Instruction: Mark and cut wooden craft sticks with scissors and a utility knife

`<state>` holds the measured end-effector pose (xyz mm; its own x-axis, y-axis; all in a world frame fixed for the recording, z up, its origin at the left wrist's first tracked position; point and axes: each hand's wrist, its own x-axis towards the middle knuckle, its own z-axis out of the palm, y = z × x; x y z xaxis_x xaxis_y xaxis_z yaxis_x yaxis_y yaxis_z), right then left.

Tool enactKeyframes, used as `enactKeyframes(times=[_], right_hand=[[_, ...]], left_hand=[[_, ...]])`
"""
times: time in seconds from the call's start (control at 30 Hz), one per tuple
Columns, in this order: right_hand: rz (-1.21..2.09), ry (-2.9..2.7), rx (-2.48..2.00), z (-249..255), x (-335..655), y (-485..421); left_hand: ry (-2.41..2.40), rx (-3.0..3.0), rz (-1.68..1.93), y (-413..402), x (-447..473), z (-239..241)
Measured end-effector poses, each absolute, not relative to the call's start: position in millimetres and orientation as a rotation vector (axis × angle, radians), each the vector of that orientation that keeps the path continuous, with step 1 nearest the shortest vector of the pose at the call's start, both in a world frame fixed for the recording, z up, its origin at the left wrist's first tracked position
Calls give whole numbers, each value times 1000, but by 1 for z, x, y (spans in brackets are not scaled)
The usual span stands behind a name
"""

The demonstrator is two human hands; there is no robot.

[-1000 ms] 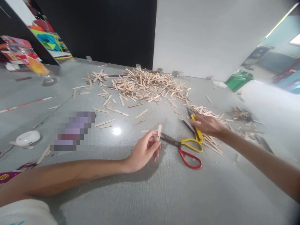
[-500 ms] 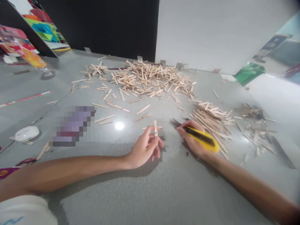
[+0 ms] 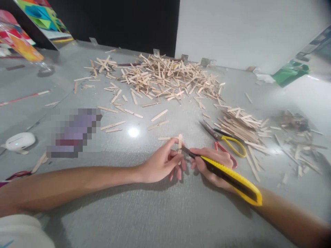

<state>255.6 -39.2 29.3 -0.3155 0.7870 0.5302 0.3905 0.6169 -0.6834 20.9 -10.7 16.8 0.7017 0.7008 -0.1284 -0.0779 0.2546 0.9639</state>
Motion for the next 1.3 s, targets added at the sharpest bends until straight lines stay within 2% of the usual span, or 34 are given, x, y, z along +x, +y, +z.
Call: enactKeyframes(times=[0.5, 0.97, 1.3], right_hand=[[557, -1976, -930, 39, 255, -39], [551, -1941, -970, 20, 252, -46], [619, -1909, -1038, 24, 246, -46]], left_hand=[[609, 1214, 573, -12, 20, 21], [720, 1402, 547, -18, 21, 17], [757, 1409, 565, -19, 21, 11]])
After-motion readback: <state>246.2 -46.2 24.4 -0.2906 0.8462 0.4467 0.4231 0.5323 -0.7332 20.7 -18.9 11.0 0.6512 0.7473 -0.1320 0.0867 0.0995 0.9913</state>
